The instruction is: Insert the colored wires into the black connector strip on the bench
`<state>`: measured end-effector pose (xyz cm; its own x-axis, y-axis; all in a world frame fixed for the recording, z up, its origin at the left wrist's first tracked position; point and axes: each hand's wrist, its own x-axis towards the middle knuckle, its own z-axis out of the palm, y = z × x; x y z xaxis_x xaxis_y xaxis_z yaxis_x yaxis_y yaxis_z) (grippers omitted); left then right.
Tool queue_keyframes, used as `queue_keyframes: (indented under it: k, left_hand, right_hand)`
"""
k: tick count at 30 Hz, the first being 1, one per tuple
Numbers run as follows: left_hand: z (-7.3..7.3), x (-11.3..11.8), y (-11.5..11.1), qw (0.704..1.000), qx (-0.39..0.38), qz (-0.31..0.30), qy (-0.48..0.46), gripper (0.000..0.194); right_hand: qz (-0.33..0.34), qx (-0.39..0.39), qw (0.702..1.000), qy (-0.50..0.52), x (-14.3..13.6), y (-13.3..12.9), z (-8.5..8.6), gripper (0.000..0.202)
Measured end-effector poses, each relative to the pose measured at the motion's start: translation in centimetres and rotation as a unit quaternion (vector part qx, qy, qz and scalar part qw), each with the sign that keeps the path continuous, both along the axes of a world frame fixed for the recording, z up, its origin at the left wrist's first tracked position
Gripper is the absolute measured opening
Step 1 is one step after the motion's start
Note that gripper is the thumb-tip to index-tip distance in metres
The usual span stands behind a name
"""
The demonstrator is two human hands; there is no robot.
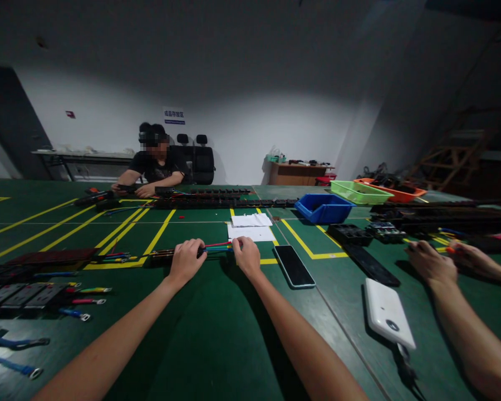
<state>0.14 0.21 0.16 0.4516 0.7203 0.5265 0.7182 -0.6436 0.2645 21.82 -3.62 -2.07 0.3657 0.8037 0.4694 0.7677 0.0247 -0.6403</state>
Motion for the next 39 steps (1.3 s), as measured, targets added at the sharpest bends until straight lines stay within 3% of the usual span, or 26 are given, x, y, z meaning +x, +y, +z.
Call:
queue_keyframes:
  k: [5,14,21,28,33,39]
  left_hand:
    - [-0.1,0.0,0.0,1.000,0.007,0.002,0.005,0.009]
    - [-0.1,0.2,0.1,0.999,0.023,0.022,0.030,0.008]
    - [0.1,0.1,0.0,1.000,0.019,0.011,0.018,0.008]
    - [0.1,0.1,0.0,1.000,0.009,0.009,0.013,0.009]
    - [0.1,0.1,-0.1,1.000,-0.001,0.005,0.007,0.010]
    - [0.1,0.1,-0.2,1.000,-0.010,-0.003,0.002,0.010]
  right_hand:
    - [0.028,0.062,0.998,0.000,-0.3,-0.3,0.1,0.032]
    - [0.052,0.102,0.993,-0.038,-0.9,-1.2,0.2,0.033]
    - [-0.008,0.010,0.999,-0.050,-0.4,-0.7,0.1,0.021]
    - [-0.037,-0.095,0.992,-0.080,-0.5,-0.4,0.6,0.048]
    - [-0.016,-0.041,0.997,-0.068,-0.2,-0.3,0.0,0.032]
    - [-0.033,-0.005,0.997,-0.070,0.1,-0.5,-0.4,0.043]
